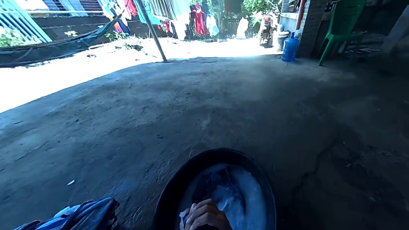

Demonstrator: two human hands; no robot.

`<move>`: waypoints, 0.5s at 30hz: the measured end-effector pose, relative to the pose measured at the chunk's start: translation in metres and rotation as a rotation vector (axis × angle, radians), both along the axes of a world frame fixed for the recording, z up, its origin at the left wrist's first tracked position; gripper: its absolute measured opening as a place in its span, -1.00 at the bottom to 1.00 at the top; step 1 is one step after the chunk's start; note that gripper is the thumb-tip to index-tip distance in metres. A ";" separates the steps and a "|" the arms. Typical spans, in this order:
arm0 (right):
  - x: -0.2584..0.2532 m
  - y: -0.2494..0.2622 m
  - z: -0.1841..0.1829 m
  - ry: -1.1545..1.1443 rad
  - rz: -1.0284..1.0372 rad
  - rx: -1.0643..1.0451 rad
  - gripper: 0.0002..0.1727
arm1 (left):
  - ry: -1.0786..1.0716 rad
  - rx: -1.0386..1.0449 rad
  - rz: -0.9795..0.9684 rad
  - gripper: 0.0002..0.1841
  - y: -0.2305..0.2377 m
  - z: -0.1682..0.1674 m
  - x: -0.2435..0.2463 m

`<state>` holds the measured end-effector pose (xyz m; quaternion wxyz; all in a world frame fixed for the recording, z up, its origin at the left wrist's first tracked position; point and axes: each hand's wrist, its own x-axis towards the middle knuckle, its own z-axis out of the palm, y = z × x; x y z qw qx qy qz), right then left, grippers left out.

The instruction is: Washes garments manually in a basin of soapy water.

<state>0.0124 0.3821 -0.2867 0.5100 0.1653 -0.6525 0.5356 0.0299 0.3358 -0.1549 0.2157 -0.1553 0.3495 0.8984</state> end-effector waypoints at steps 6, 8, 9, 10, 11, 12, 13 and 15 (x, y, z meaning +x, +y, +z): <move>-0.026 0.001 0.046 -0.662 0.334 -1.239 -0.80 | 1.146 -0.634 0.311 -0.88 -0.017 -0.105 -0.046; -0.034 0.025 0.035 -0.853 0.745 -1.029 -0.62 | 1.539 -0.867 0.343 -0.83 -0.023 -0.113 -0.050; -0.037 0.037 0.026 -0.863 0.885 -0.737 -0.50 | 1.724 -0.897 0.303 -0.83 -0.027 -0.124 -0.054; -0.039 0.049 0.026 -0.871 0.944 -0.409 -0.48 | 1.885 -0.912 0.244 -0.83 -0.030 -0.135 -0.055; -0.038 0.054 0.027 -0.895 0.939 -0.140 -0.54 | 2.027 -0.918 0.146 -0.82 -0.034 -0.143 -0.054; -0.036 0.050 0.026 -0.960 0.870 0.075 -0.63 | 2.151 -0.940 -0.017 -0.79 -0.039 -0.145 -0.049; -0.031 0.043 0.034 -1.192 0.823 0.206 -0.70 | 2.254 -1.002 -0.261 -0.76 -0.043 -0.138 -0.042; -0.027 0.025 0.051 -1.655 0.766 0.502 -0.75 | 2.326 -1.160 -0.992 -0.71 -0.041 -0.112 -0.029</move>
